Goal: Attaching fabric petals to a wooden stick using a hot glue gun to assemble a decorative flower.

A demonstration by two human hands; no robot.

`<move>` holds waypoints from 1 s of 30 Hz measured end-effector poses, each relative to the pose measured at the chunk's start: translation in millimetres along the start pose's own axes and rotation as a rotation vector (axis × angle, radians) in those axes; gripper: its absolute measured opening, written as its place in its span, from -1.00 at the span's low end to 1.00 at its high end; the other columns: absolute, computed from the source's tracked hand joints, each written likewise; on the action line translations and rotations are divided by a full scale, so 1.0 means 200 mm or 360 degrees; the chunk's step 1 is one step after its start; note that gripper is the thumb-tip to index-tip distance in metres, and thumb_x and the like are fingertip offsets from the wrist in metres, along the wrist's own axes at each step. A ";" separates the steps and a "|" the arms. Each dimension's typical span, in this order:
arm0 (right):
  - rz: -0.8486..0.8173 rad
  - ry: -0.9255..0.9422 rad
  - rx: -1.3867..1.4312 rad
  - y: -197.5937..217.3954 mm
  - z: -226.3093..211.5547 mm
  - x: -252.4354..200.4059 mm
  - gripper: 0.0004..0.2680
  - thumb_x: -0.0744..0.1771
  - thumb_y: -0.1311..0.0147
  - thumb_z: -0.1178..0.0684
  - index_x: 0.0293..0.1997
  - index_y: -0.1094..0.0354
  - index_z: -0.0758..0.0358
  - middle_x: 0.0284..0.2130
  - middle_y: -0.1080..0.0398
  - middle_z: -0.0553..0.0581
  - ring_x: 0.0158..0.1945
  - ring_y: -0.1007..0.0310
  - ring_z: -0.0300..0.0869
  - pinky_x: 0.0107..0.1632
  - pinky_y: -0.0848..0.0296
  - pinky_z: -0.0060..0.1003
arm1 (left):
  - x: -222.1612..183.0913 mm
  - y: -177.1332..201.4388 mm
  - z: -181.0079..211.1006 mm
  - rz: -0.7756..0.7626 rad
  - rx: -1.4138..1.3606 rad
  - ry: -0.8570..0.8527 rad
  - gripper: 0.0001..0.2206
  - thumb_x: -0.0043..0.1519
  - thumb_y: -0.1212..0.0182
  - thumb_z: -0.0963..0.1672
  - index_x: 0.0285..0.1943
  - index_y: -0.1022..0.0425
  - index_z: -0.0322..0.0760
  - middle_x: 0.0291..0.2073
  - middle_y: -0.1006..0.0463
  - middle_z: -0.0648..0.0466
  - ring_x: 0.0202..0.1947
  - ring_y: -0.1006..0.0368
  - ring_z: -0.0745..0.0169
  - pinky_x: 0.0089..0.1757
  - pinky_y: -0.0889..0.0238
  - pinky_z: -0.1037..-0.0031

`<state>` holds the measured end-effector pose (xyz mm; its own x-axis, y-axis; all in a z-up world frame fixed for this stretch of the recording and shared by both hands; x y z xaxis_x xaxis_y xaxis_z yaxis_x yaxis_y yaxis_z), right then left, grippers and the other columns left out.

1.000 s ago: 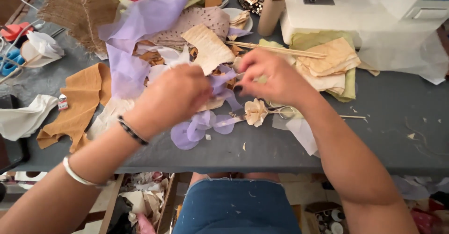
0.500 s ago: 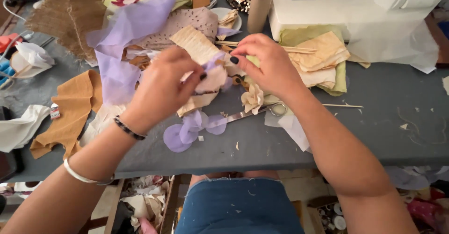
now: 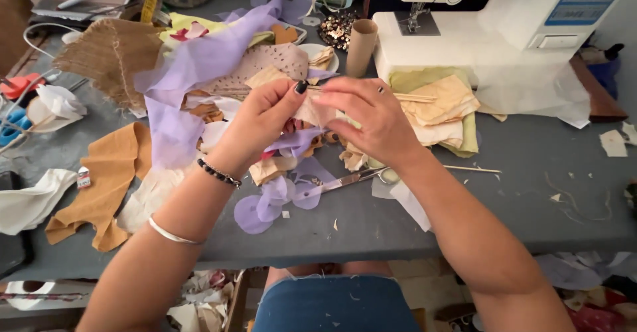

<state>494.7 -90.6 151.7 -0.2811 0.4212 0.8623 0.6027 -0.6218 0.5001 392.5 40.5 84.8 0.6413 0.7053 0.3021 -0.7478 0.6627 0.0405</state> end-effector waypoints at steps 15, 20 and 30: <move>0.0207 -0.1002 0.0799 -0.07 0.37 -0.15 -0.90 0.43 -0.12 0.14 -0.04 -0.47 0.35 -0.51 -0.45 0.10 -0.37 -0.44 -0.33 -0.17 -0.48 -0.45 | -0.06 0.06 -0.06 -0.0031 -0.0154 -0.0059 -0.78 0.17 -0.45 -0.21 -0.11 -0.47 -0.30 -0.37 -0.66 0.04 -0.39 -0.54 0.48 -0.27 -0.42 0.71; 0.0210 -0.1020 0.0807 -0.07 0.36 -0.15 -0.89 0.43 -0.12 0.13 -0.03 -0.47 0.35 -0.51 -0.42 0.08 -0.38 -0.36 -0.39 -0.20 -0.45 -0.47 | -0.09 0.07 -0.01 -0.0022 0.0078 -0.0141 -0.76 0.14 -0.32 -0.25 0.00 -0.57 -0.27 -0.41 -0.62 0.13 -0.41 -0.48 0.49 -0.26 -0.41 0.66; 0.0273 -0.1012 0.0763 -0.06 0.37 -0.16 -0.91 0.42 -0.17 0.16 -0.09 -0.46 0.40 -0.53 -0.42 0.13 -0.38 -0.46 -0.31 -0.18 -0.50 -0.45 | -0.15 0.06 0.07 0.0024 -0.0275 -0.0067 -0.84 0.24 -0.24 -0.21 -0.02 -0.54 -0.35 -0.42 -0.61 0.06 -0.39 -0.54 0.44 -0.24 -0.47 0.65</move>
<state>551.6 -48.3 111.4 0.2352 0.7298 0.6420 0.8935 -0.4223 0.1526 362.1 23.6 89.1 0.6198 0.7067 0.3411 -0.7144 0.6881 -0.1273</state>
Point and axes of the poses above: each hand's wrist, its own x-axis towards the middle knuckle, its own y-axis out of the back of the hand, z = x × y, the point moved 10 cm from there along x, towards the middle knuckle
